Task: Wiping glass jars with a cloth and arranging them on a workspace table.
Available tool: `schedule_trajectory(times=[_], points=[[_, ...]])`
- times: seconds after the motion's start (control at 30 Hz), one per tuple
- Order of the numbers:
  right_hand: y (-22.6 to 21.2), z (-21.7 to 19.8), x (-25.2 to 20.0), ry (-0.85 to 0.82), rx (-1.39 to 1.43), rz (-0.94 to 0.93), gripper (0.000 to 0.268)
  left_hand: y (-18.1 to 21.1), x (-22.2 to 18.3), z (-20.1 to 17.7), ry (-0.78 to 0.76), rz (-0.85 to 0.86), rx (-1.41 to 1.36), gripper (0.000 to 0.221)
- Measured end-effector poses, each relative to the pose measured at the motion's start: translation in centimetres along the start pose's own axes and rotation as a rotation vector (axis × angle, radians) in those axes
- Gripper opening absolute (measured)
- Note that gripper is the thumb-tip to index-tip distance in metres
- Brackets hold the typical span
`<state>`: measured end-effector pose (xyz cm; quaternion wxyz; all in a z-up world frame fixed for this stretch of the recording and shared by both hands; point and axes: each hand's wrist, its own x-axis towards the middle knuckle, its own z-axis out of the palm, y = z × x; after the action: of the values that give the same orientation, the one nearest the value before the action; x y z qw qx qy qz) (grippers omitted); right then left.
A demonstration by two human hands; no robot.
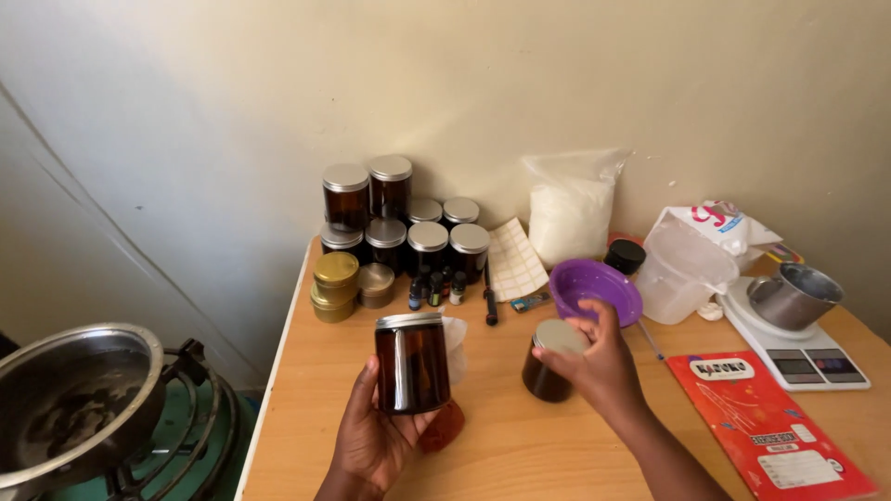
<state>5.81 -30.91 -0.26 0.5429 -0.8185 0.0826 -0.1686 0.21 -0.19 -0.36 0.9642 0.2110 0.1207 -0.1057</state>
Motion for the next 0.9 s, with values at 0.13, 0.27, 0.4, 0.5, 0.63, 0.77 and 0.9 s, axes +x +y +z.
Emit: schedule_trajectory(times=[0.13,0.27,0.4,0.5,0.63,0.77,0.9], points=[[-1.3,-1.7,-1.8,0.092,-0.122,0.077,0.101,-0.2,-0.1,0.0,0.014,-0.007,0.022,0.065],[-1.1,-2.2,-2.1,0.174,-0.235,0.022,0.1,0.1,-0.3,0.5,0.043,0.025,0.021,0.064],[1.6,-2.2,-1.0,0.218,-0.336,-0.138,0.095,0.3,-0.3,0.4,0.031,0.037,0.03,0.067],[1.1,-1.2,-0.8,0.289,-0.527,-0.285,0.095,0.3,-0.5,0.8,0.034,0.049,0.003,0.067],[-3.0,1.4,1.0,0.292,-0.405,-0.567,0.073,0.1,-0.3,0.9,0.05,0.062,0.002,0.062],[-6.2,5.8,3.8,0.253,-0.424,-0.79,0.057,0.2,-0.5,0.8,0.064,0.064,-0.033,0.061],[-7.6,10.1,7.9,0.173,-0.382,-0.644,0.061,0.4,-0.7,1.5,0.075,0.037,-0.078,0.061]])
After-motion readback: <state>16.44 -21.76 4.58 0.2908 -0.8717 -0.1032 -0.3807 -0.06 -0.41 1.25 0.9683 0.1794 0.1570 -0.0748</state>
